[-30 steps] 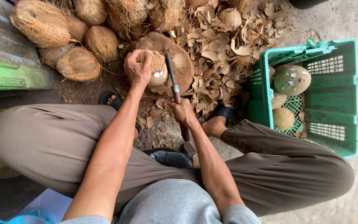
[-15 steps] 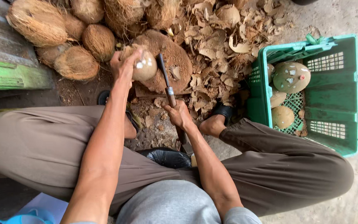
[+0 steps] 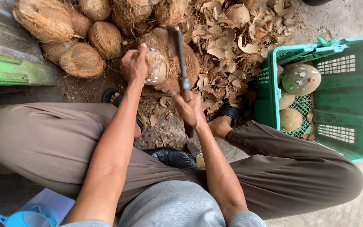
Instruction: The person sits on the ground and husks coconuts, striking the outer husk with a cleaver to strip it off. They rotate each coconut between strikes, then place the husked coconut into a green plastic basket beside them.
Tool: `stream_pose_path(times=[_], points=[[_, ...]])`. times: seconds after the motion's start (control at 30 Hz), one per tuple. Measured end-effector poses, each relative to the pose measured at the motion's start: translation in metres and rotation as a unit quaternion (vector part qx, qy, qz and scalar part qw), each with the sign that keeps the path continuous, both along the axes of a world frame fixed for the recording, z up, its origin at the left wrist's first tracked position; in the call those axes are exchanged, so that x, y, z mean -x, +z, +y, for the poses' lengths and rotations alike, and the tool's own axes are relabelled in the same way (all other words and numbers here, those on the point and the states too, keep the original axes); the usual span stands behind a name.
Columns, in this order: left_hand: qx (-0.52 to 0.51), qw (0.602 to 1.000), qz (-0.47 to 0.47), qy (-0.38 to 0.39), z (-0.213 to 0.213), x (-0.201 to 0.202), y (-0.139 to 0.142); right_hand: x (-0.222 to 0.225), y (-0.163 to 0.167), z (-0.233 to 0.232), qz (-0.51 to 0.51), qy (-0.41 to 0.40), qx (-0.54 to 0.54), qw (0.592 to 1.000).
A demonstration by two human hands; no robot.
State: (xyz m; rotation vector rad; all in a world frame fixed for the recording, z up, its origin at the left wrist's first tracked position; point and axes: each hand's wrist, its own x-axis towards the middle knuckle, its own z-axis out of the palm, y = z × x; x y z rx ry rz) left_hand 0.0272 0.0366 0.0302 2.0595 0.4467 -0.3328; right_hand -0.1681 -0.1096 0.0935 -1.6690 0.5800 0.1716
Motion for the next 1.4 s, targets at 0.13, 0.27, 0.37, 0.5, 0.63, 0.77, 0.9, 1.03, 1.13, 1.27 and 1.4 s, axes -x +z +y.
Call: stream_pose_path(times=[0.13, 0.27, 0.37, 0.5, 0.63, 0.77, 0.9, 1.03, 1.13, 1.27, 1.4], points=[[-0.031, 0.999, -0.004, 0.016, -0.009, 0.0, 0.003, -0.007, -0.005, 0.004, -0.105, -0.055, -0.066, 0.991], [-0.054, 0.998, 0.026, 0.027, -0.018, 0.0, 0.011, -0.011, -0.012, 0.014, 0.01, 0.002, -0.034, 0.999], [-0.043, 0.998, 0.025, 0.029, -0.02, 0.001, 0.016, -0.009, -0.009, 0.013, -0.007, 0.004, 0.013, 1.0], [-0.058, 0.997, 0.035, 0.046, -0.02, 0.0, 0.014, -0.007, -0.007, 0.008, -0.152, -0.056, -0.074, 0.984], [-0.086, 0.996, 0.009, 0.026, -0.019, -0.003, 0.007, -0.019, -0.018, 0.016, -0.09, -0.037, -0.056, 0.994], [-0.073, 0.997, 0.0, 0.022, -0.018, -0.001, 0.007, -0.016, -0.022, 0.019, 0.071, 0.02, 0.058, 0.996], [-0.091, 0.996, 0.006, 0.009, -0.017, 0.002, 0.009, -0.009, -0.025, 0.019, -0.088, -0.03, 0.014, 0.996], [-0.091, 0.996, 0.009, 0.011, -0.021, -0.002, 0.01, -0.018, -0.041, 0.025, -0.073, -0.044, -0.02, 0.996], [-0.12, 0.992, -0.01, 0.022, -0.022, -0.003, 0.01, -0.02, -0.046, 0.028, 0.107, 0.002, -0.017, 0.994], [-0.088, 0.996, -0.001, 0.029, -0.02, -0.001, 0.007, -0.016, -0.029, 0.018, 0.112, 0.019, 0.012, 0.993], [-0.094, 0.994, -0.053, -0.005, -0.015, 0.001, -0.003, -0.014, -0.012, 0.011, -0.012, 0.027, 0.058, 0.998]])
